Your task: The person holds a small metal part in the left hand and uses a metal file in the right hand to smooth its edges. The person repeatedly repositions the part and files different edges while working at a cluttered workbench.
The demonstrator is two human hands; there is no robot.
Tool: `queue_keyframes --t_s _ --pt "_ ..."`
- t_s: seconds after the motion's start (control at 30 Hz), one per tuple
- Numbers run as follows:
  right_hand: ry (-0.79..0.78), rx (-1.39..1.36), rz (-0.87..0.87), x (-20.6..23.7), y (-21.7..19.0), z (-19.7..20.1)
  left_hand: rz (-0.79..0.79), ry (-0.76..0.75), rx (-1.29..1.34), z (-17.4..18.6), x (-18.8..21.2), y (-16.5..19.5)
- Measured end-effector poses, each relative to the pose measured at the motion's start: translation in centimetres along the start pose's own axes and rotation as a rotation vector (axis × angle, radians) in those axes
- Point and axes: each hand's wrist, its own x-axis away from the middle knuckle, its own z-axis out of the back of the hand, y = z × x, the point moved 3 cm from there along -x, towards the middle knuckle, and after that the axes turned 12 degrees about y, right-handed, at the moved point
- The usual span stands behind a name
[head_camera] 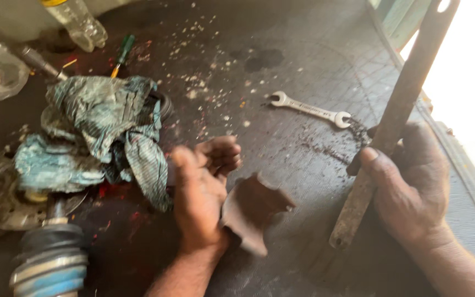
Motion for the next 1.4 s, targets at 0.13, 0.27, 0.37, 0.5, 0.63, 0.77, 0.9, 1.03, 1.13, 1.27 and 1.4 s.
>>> queue_keyframes --t_s 0.13,0.27,0.37,0.5,0.63,0.77,0.9,1.03,1.13,1.27,1.4 --pt "0.036 -0.097 -0.087 0.1 0.3 -0.1 0.04 -0.1 0.009 -0.2 0.5 0.2" --pt "0.06 -0.176 -0.018 0.2 0.3 0.0 0.112 -0.119 -0.04 -0.4 1.2 -0.2" --pt "0.116 -0.175 -0.034 0.3 0.6 0.2 0.073 -0.089 -0.071 0.0 1.1 -0.8" --pt "0.119 -0.15 -0.018 0.3 0.8 0.1 0.057 0.003 -0.145 0.3 0.2 -2.0" --pt "0.121 -0.062 0.019 0.0 0.9 -0.2 0.047 0.035 -0.191 -0.6 -0.9 -1.5" --pt "0.108 0.031 -0.015 -0.4 1.4 -0.6 0.026 0.003 -0.167 -1.2 1.3 1.1" --pt "0.109 0.045 -0.074 -0.4 1.9 -0.9 -0.355 -0.273 -0.459 -1.4 6.1 3.9" --pt "0.101 0.165 -0.042 -0.5 1.7 -1.1 -0.196 -0.191 -0.755 -0.7 6.5 3.6" --pt "0.094 0.157 -0.068 -0.8 1.1 -1.5 -0.231 -0.082 -0.795 -0.7 6.1 3.5" --pt "0.161 -0.195 -0.085 -0.5 -0.4 -0.8 -0.494 -0.012 -0.741 -2.2 7.0 3.0" --pt "0.18 -0.181 -0.111 2.3 -1.7 2.7 -0.602 -0.11 -0.895 -3.5 7.8 1.7"
